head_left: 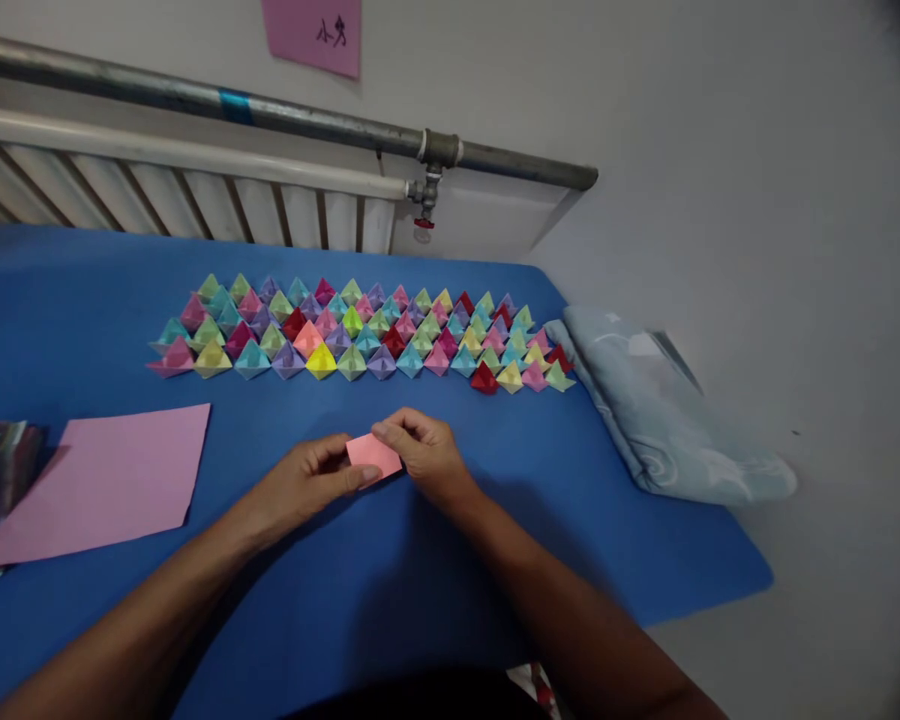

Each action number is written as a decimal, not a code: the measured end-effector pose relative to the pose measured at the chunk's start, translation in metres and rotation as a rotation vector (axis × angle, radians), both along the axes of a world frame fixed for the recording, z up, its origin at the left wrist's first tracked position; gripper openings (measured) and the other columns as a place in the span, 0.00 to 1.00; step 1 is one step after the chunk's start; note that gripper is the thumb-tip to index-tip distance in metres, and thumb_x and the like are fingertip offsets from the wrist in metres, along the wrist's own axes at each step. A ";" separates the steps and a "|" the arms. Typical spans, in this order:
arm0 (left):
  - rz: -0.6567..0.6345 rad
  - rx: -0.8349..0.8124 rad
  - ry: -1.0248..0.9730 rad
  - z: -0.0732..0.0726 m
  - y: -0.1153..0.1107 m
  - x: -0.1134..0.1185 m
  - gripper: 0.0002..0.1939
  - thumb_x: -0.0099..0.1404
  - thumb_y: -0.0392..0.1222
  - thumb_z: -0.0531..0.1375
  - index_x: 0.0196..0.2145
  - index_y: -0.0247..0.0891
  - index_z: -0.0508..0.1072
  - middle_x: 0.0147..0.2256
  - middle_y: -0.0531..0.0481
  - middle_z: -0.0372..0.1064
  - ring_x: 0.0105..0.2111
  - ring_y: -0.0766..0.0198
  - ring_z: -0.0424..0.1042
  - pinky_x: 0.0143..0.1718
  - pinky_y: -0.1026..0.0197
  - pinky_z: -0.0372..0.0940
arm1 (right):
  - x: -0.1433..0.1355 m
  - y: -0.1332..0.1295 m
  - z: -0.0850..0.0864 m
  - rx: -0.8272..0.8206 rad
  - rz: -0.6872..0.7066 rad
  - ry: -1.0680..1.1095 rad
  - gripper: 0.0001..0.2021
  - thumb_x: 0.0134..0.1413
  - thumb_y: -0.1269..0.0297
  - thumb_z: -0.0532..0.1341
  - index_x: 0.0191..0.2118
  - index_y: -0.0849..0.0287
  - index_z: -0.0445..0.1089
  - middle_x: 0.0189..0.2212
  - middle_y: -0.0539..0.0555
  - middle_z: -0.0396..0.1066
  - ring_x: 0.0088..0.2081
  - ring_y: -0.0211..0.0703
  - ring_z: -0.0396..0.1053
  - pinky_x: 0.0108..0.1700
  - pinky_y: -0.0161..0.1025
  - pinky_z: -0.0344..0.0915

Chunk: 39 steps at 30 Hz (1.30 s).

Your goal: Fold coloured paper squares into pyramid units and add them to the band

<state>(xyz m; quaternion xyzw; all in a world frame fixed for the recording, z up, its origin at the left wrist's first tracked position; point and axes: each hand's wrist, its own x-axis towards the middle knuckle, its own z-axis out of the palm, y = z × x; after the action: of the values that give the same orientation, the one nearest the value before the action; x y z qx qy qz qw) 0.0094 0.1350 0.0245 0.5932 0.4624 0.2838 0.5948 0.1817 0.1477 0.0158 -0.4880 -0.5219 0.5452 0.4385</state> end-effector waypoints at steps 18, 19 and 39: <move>0.116 -0.242 0.031 0.011 0.003 -0.005 0.18 0.50 0.57 0.64 0.25 0.38 0.73 0.21 0.52 0.70 0.23 0.65 0.68 0.29 0.60 0.64 | 0.002 0.001 -0.005 -0.041 0.151 -0.095 0.13 0.53 0.57 0.63 0.24 0.58 0.66 0.20 0.43 0.60 0.24 0.32 0.57 0.29 0.34 0.55; 0.097 -0.258 0.058 0.011 0.003 -0.005 0.18 0.50 0.57 0.64 0.25 0.38 0.72 0.21 0.52 0.69 0.22 0.66 0.67 0.27 0.61 0.63 | 0.002 0.001 -0.006 -0.026 0.155 -0.144 0.13 0.54 0.58 0.63 0.24 0.58 0.66 0.21 0.44 0.61 0.25 0.33 0.57 0.29 0.34 0.55; -0.188 0.748 0.663 -0.018 -0.003 -0.024 0.08 0.67 0.41 0.57 0.31 0.39 0.74 0.30 0.49 0.72 0.29 0.60 0.69 0.31 0.60 0.60 | -0.007 0.004 -0.020 0.441 0.299 -0.959 0.08 0.60 0.58 0.61 0.38 0.57 0.70 0.52 0.55 0.70 0.50 0.49 0.62 0.48 0.45 0.52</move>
<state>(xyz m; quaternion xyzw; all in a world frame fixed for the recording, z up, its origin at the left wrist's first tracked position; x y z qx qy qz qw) -0.0146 0.1319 0.0061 0.8629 0.4374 0.1717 0.1859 0.1749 0.1514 -0.0046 -0.4986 -0.8289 0.1958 0.1612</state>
